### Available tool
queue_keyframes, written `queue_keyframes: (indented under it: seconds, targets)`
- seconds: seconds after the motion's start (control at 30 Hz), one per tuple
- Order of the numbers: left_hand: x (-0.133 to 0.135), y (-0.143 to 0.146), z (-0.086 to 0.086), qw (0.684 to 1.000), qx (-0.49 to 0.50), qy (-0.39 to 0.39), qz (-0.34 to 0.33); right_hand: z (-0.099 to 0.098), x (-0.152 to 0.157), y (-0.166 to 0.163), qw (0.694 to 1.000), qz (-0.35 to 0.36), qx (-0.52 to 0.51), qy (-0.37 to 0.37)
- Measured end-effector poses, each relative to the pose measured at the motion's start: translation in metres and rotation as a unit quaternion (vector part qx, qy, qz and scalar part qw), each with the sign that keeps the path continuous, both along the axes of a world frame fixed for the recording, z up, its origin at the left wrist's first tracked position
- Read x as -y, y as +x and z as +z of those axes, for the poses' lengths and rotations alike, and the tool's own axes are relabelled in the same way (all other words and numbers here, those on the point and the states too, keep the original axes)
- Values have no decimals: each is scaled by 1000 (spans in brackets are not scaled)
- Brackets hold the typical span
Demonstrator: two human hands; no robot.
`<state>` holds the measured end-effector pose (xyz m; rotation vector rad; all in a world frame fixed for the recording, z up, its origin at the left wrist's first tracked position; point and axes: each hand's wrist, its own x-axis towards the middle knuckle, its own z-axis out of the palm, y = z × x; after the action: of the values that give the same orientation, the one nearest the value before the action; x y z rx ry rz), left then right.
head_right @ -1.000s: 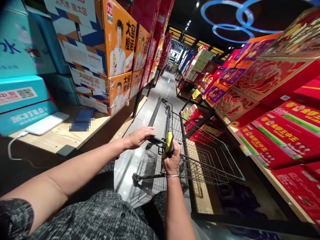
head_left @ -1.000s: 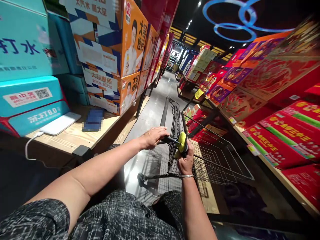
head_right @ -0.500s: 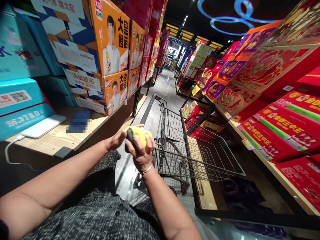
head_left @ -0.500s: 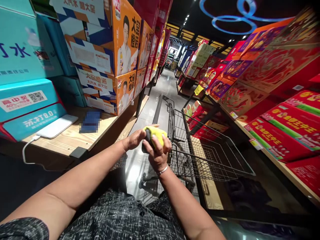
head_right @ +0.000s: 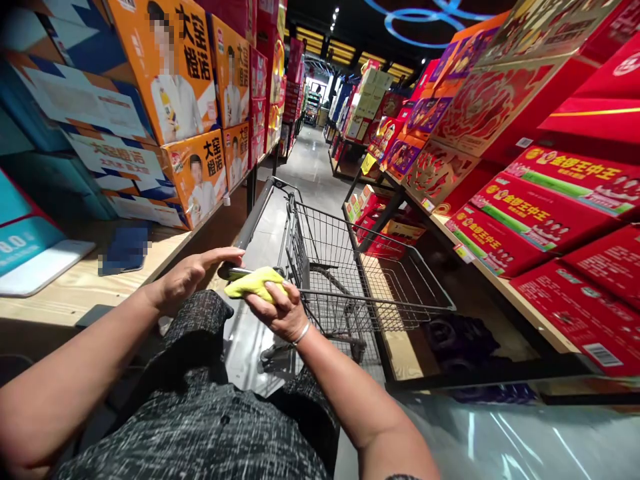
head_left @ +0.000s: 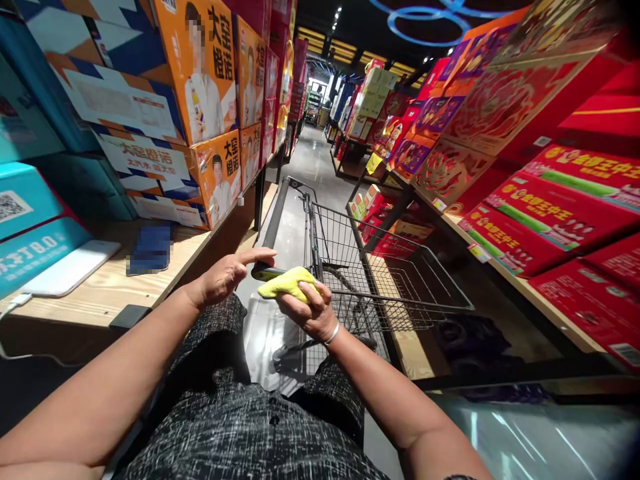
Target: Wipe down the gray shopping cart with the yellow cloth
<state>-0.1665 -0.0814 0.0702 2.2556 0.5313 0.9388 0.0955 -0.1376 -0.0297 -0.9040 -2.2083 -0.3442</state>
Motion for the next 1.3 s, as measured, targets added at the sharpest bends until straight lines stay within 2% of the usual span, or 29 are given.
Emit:
queue_keyframes:
  seconds: [0.07,0.17,0.27,0.33,0.43,0.57,0.67,0.77,0.93,1.03,1.13,1.23,1.3]
  targets:
    - [0,-1,2,995,-43,87,27,-6,10,26,999,-25,20,-12]
    - [0,0,2,967,-124,209,81,-17,27,59,995,-79,60,-20]
    - [5,7,3,936,-207,259,122,-23,39,65,995,-83,49,2]
    - [13,15,5,918,-240,279,144,-19,39,48,997,-66,12,44]
    - [26,26,7,904,-248,310,161,-4,25,3,994,-42,-27,93]
    - [33,25,6,906,-219,322,168,23,2,-48,998,-46,-20,42]
    - [26,16,4,909,-213,308,182,36,-4,-57,997,-31,-14,63]
    - [18,10,2,906,-205,317,189,36,1,-42,995,-15,-26,92]
    - [11,4,1,902,-195,331,200,14,14,13,993,-19,-43,110]
    - [10,-5,2,892,-210,343,206,0,23,56,989,-58,-43,128]
    - [9,-14,5,890,-200,340,227,-9,34,91,985,-126,-42,111]
    - [13,-13,7,886,-224,322,248,-13,38,96,975,-189,-87,84]
    - [21,-3,6,878,-254,318,253,-11,37,75,966,-221,-121,60]
